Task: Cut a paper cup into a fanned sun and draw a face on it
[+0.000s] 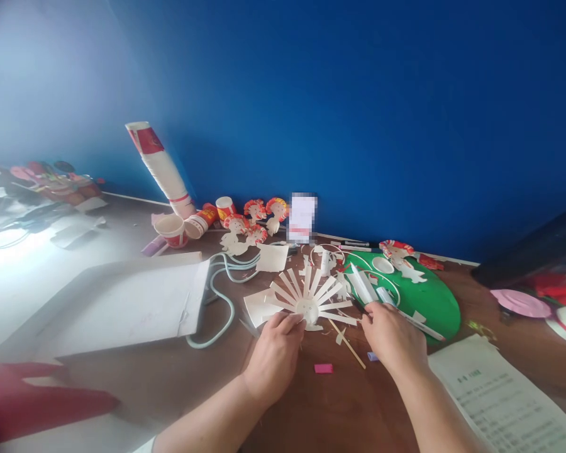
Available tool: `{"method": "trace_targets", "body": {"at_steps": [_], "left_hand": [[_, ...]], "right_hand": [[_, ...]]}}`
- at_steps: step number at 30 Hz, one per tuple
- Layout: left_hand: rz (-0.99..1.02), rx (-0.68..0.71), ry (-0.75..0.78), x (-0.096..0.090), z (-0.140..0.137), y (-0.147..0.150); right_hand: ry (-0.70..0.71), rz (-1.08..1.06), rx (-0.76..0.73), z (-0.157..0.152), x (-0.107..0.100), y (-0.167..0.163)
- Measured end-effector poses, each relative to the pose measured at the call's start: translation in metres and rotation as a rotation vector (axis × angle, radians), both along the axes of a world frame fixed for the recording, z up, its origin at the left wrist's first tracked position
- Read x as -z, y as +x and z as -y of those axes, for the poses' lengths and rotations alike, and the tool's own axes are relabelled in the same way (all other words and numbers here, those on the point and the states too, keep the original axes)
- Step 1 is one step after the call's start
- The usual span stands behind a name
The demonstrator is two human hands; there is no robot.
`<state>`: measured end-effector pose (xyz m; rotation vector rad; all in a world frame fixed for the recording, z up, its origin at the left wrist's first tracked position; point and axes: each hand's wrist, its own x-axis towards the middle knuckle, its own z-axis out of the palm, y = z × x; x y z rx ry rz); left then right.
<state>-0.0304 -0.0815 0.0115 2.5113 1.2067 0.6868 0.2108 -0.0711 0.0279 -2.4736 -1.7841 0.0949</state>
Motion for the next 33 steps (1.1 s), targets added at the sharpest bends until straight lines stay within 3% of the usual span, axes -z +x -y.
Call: {"method": "trace_targets", "body": {"at_steps": [5,8,10,12,15,20,23,26,33], "left_hand": [[-0.007,-0.001,-0.020,0.010,-0.002,0.002],[-0.013,-0.022,-0.037,0.011,-0.003,0.003],[-0.015,-0.025,-0.047,0.010,-0.003,0.003],[-0.015,-0.016,-0.049,0.009,-0.004,0.004],[-0.035,-0.003,-0.055,0.008,-0.004,0.005],[-0.042,-0.019,-0.076,0.008,-0.002,0.008],[-0.027,-0.023,-0.113,0.009,-0.001,0.008],[-0.040,-0.008,-0.129,0.012,-0.001,0.008],[-0.086,-0.045,-0.178,0.014,-0.001,0.010]], "right_hand": [[0.055,-0.172,0.107,0.000,-0.012,0.007],[0.265,-0.292,0.165,0.006,-0.028,0.005],[0.400,-0.398,0.135,0.013,-0.037,-0.004],[0.446,-0.589,0.052,0.019,-0.041,-0.018],[0.389,-0.858,-0.038,0.027,-0.035,-0.042],[0.215,-1.500,-0.142,0.029,-0.023,-0.068],[0.139,-1.703,-0.156,0.027,-0.019,-0.072],[0.139,-1.668,-0.155,0.027,-0.011,-0.073],[0.294,-1.102,-0.180,0.030,0.018,-0.078]]}}
